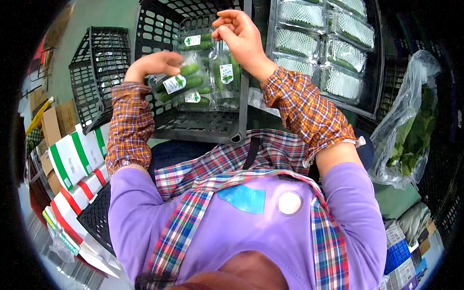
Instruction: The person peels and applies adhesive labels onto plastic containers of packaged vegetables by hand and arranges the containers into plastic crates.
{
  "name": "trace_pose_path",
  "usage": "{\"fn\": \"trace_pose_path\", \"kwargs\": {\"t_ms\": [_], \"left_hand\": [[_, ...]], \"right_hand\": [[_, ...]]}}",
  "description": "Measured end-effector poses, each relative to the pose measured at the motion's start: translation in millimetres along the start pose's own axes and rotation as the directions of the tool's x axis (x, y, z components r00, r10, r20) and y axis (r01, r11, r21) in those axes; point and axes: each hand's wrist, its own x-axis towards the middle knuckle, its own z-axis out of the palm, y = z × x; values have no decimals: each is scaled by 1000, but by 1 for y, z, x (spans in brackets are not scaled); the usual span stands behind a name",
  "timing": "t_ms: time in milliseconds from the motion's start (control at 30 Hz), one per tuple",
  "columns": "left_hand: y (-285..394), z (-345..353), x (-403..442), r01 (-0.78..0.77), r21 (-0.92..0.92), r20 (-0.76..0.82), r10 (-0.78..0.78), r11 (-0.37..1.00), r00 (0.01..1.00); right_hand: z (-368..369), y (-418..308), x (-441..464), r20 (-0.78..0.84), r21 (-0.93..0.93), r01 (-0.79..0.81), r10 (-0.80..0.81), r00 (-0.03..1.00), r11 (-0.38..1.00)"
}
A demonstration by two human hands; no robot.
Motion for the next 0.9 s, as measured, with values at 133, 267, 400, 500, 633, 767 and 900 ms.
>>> {"fn": "trace_pose_path", "kwargs": {"t_ms": [133,267,400,500,633,767,900], "left_hand": [[16,71,41,248,566,161,-400,786,902],[-20,88,57,-15,417,266,-106,909,958],[-44,102,51,-178,385,47,173,906,984],[-38,94,54,-67,447,128,11,892,992],[-6,65,83,-74,179,-382,139,981,914],[29,77,135,-77,469,-476,326,880,817],[44,104,138,5,408,-342,148,913,928]], "right_hand": [[0,-1,-1,20,-18,-42,42,999,999],[0,1,-1,22,64,-97,96,995,993],[5,-11,1,12,115,-253,254,967,961],[-8,0,2,42,277,-261,260,965,925],[-25,-45,-8,-74,125,-372,383,921,920],[-60,-73,-15,-33,-38,-479,478,878,877],[-112,-88,-45,43,-595,-544,700,713,592]]}}
